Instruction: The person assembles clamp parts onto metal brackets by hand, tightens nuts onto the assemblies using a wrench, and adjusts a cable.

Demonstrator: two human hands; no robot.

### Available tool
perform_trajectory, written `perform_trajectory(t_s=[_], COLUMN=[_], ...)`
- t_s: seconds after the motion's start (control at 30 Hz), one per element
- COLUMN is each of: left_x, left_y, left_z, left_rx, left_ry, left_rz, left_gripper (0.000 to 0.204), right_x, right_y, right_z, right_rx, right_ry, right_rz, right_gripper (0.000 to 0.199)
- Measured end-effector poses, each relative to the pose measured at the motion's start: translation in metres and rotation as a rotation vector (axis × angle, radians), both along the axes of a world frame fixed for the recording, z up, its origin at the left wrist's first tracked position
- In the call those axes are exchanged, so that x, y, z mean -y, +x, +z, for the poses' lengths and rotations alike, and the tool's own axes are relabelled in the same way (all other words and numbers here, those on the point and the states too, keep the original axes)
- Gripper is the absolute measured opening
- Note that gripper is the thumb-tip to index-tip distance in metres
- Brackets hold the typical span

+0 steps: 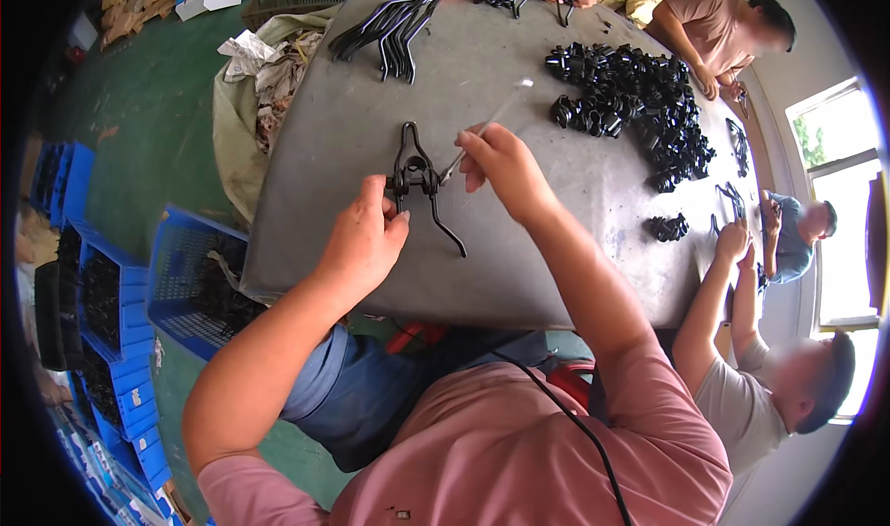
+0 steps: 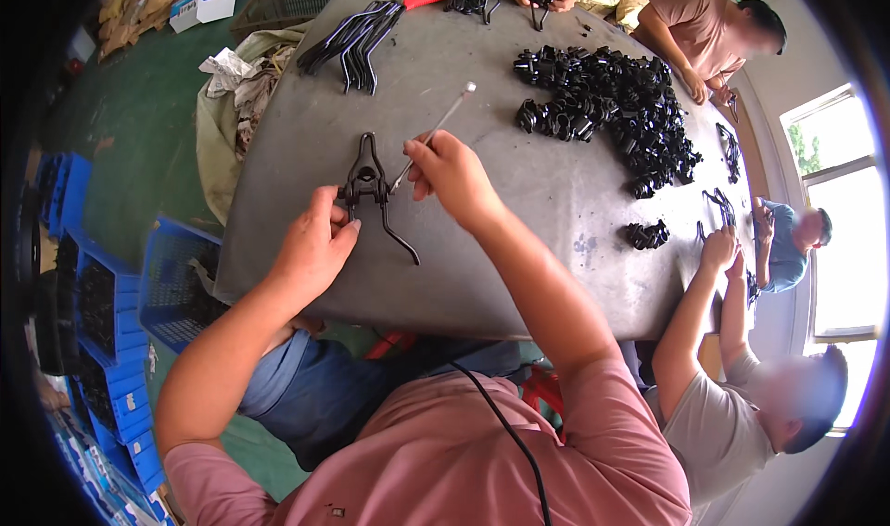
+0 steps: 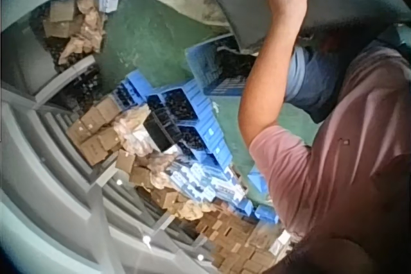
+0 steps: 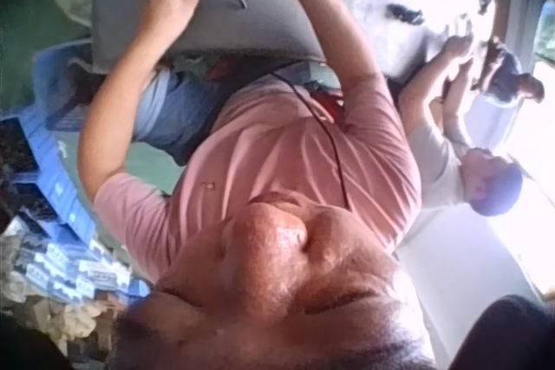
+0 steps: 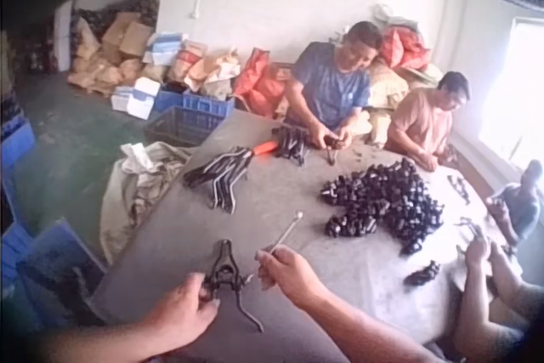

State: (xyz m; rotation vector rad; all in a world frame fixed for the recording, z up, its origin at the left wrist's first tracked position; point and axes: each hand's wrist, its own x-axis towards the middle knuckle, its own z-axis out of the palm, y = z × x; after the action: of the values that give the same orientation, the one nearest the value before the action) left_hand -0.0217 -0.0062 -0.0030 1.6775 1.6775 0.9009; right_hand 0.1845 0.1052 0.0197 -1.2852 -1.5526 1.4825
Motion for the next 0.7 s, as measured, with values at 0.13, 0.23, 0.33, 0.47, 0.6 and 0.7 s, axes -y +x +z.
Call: perform_trajectory(t_s=[0.13, 0.23, 0.33, 0.47, 0.6, 0.7], left_x=[0.001, 0.006, 0.003, -0.002, 0.001, 0.000], left_y=[0.003, 0.004, 0.006, 0.003, -0.007, -0.004], left_z=[-0.009, -0.009, -0.008, -0.010, -0.006, 0.005], left_rx=[-0.017, 0.007, 0.048, 0.038, -0.044, -0.026], left_ry=[0.010, -0.004, -0.018, -0.060, -0.036, -0.071], left_rz=[0.023, 0.069, 0.055, 0.049, 0.063, 0.043], left_gripper=[0.048, 0.050, 0.052, 0.055, 0.055, 0.049], right_x=[-0.026, 0.020, 0.056, 0.063, 0.051, 0.040], right_y=[0.003, 0.012, 0.034, 0.018, 0.004, -0.004], right_z=[-0.017, -0.018, -0.027, -0.026, -0.020, 0.001], right_rx=[-0.124, -0.190, 0.146, 0.259, 0.178, 0.377], right_ry=[-0.231, 0.347, 1.068, 1.214, 0.858, 0.557], right_rz=[-0.015, -0.195, 0.164, 0.234, 0.147, 0.149], right_gripper=[0.036, 0.025, 0.019, 0.036, 0.022, 0.017])
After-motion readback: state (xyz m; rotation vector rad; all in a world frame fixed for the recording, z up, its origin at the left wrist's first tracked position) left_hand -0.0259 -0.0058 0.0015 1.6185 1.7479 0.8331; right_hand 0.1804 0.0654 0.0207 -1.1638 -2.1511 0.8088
